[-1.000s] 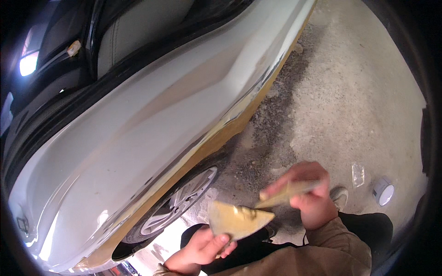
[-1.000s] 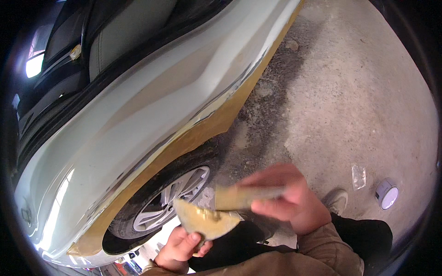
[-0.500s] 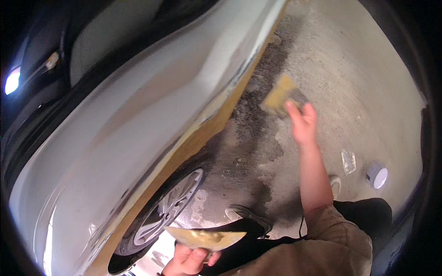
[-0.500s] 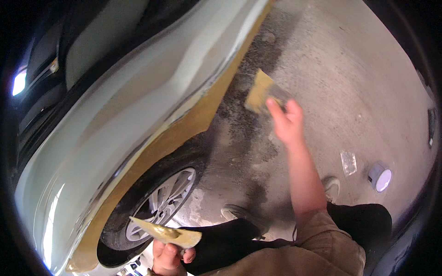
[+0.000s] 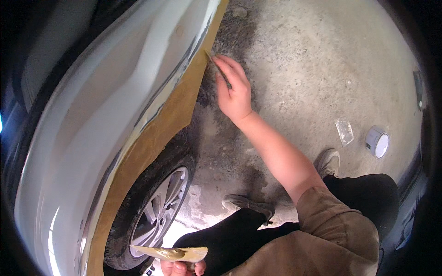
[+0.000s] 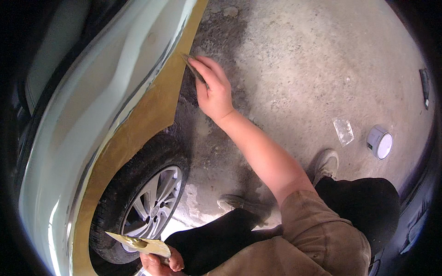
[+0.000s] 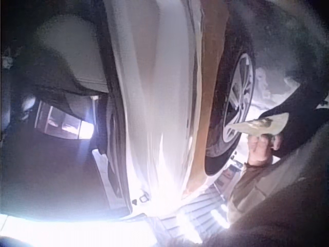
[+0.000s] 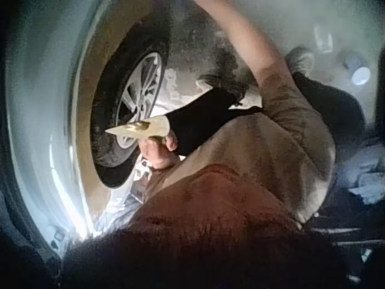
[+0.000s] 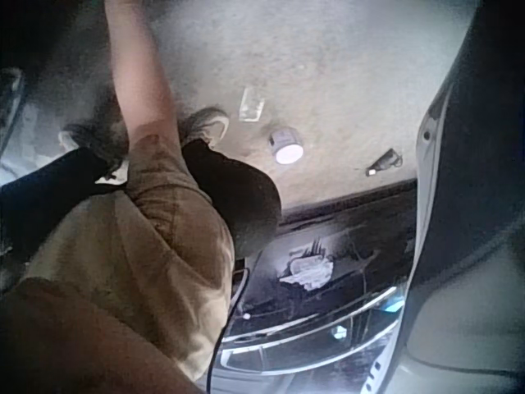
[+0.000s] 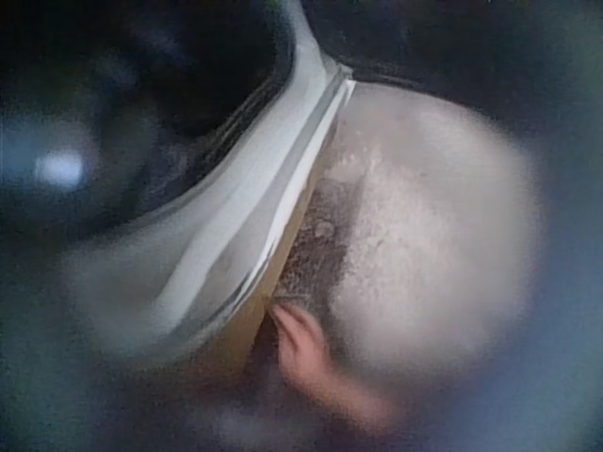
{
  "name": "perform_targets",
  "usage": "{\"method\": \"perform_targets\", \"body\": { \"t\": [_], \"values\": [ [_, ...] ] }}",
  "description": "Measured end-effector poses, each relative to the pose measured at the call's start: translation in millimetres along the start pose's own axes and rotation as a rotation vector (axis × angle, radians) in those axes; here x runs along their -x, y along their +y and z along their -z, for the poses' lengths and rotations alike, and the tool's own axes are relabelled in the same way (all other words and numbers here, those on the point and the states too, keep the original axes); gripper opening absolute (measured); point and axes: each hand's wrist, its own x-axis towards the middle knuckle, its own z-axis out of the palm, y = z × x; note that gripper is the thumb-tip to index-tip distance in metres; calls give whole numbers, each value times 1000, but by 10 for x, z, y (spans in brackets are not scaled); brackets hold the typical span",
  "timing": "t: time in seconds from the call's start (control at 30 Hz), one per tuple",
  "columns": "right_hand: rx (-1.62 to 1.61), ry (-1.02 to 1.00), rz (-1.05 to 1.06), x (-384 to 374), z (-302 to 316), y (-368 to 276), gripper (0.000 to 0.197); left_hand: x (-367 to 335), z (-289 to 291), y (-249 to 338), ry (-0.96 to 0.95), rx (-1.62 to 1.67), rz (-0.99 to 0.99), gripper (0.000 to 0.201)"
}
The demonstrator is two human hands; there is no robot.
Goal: The person applies a beige body filler to the lower side panel of a white car using a putty knife, smoothing the material along the edge. The person repeatedly spreads and levels the filler along the panel's lower trim area.
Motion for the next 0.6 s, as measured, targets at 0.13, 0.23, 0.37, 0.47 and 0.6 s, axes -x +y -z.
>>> {"method": "perform_targets", "body": {
  "t": [0.13,0.23,0.37,0.47,0.6],
  "values": [
    [35,-48,26,90,-32,-58,64,19,11,0,72,-27,28,65],
    [52,-52,32,170,-60,-112,68,9,42,-1,22,-12,21,66],
    [80,-71,36,297,-80,-158,68,5,82,-16,31,1,24,68],
    [96,-82,71,390,-91,-178,68,-2,123,-24,-22,34,21,66],
    [63,-97,71,532,-108,-233,67,13,159,-46,-44,33,-3,63]
  ]
}}
